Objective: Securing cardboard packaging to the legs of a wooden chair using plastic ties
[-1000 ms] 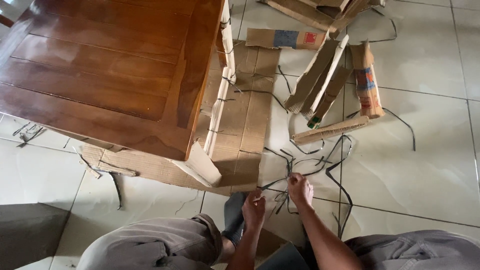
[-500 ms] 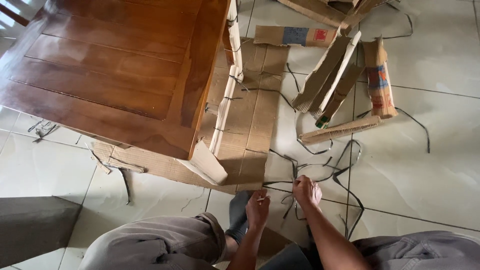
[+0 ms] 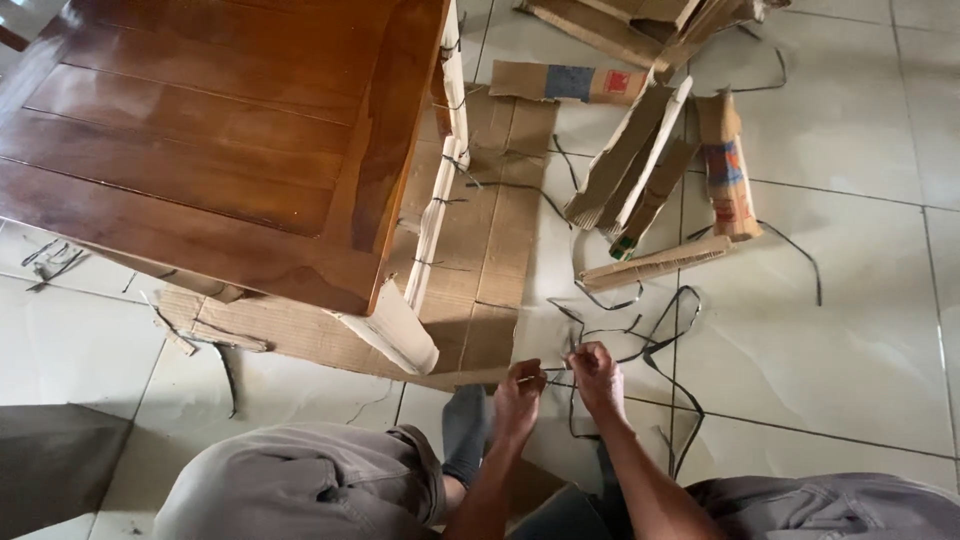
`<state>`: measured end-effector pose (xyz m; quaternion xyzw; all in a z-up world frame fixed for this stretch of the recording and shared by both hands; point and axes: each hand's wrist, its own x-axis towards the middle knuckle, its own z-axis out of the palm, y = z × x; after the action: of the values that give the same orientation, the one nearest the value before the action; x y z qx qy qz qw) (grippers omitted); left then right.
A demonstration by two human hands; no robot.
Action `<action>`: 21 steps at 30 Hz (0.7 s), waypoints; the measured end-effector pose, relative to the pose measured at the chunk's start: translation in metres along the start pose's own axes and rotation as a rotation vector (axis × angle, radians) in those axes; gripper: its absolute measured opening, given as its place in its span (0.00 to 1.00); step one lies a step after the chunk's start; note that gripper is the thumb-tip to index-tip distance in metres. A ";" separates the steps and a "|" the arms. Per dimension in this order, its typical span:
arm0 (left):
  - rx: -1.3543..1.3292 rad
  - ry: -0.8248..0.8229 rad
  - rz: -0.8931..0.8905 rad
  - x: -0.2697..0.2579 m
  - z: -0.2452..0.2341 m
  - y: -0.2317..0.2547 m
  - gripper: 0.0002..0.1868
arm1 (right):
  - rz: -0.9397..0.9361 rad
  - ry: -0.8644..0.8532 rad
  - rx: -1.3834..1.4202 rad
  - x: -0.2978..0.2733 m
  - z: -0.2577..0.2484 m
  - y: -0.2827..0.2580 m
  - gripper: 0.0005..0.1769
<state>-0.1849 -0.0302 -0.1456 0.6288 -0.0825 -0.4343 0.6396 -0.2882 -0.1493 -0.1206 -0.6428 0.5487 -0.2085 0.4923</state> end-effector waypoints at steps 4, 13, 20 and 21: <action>0.183 -0.006 0.021 -0.002 0.010 0.011 0.20 | 0.051 -0.007 -0.070 -0.012 -0.006 -0.024 0.16; 0.139 0.027 0.047 0.008 0.032 0.002 0.18 | -0.031 -0.198 -0.018 -0.026 -0.018 -0.035 0.06; 0.140 0.255 0.229 0.044 0.017 -0.020 0.15 | 0.089 -0.345 0.095 -0.027 -0.019 -0.037 0.09; 0.162 0.262 0.301 0.054 0.014 -0.029 0.15 | 0.110 -0.366 0.080 -0.027 -0.018 -0.037 0.11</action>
<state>-0.1745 -0.0716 -0.1921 0.7099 -0.1263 -0.2405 0.6498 -0.2923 -0.1353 -0.0738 -0.6188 0.4757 -0.0825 0.6196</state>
